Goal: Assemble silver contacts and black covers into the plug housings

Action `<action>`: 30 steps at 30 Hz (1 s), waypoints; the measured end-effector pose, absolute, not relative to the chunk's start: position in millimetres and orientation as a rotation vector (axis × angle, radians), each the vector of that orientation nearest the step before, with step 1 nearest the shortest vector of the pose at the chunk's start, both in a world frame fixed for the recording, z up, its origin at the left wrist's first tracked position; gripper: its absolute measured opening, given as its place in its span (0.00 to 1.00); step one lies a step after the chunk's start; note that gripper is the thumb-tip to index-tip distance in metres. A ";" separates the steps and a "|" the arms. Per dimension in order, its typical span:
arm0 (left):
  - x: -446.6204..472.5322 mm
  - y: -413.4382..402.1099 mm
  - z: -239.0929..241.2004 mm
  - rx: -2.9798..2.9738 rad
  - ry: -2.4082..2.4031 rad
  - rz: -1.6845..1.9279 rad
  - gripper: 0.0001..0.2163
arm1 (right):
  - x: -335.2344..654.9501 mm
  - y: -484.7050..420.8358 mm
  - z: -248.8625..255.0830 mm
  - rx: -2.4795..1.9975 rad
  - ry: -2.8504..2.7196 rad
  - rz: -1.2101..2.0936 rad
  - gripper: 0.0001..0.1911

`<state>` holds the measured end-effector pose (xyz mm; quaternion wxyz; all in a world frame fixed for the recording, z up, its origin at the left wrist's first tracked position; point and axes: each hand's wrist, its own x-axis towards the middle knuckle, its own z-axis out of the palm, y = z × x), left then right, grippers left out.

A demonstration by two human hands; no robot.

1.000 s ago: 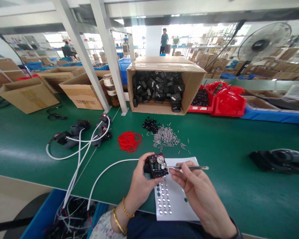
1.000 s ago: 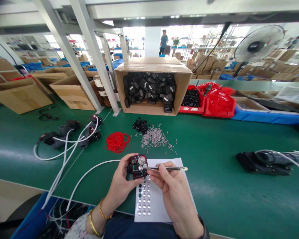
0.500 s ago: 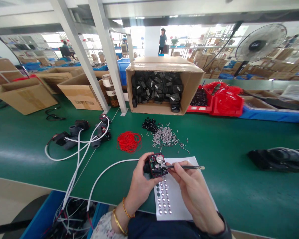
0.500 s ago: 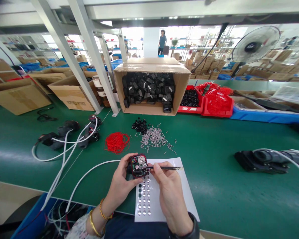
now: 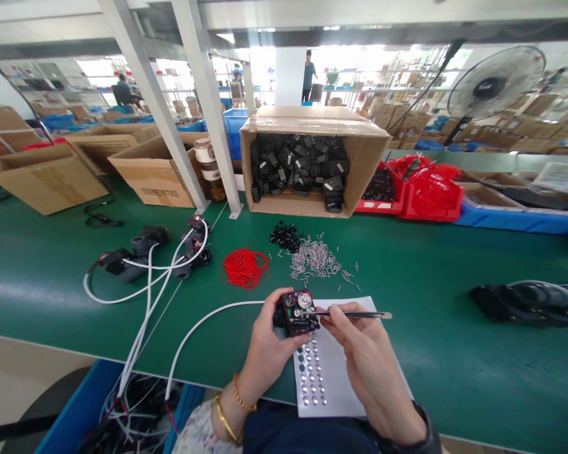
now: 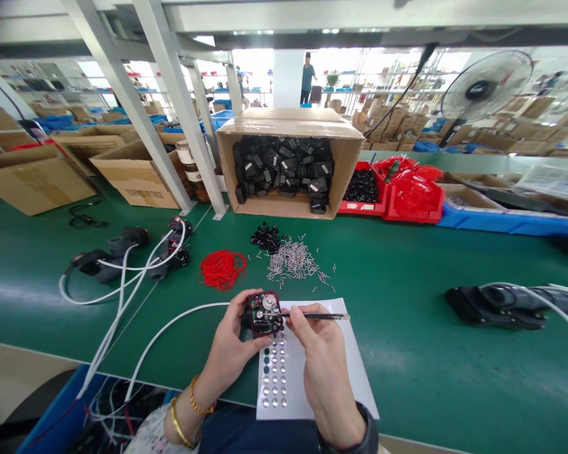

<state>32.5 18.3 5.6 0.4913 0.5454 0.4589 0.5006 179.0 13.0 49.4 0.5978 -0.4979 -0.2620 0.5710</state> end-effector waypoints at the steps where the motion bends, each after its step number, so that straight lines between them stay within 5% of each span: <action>1: 32.5 18.6 5.6 1.321 1.113 1.217 0.32 | 179.0 13.1 49.4 -1.163 -0.615 1.321 0.18; 25: 33.6 17.3 -0.5 1.328 1.106 1.264 0.34 | 177.9 14.5 42.2 -1.139 -0.675 1.276 0.16; 30: 32.3 17.4 -4.7 1.608 1.090 1.383 0.24 | 178.1 15.2 40.3 -1.165 -0.737 1.206 0.15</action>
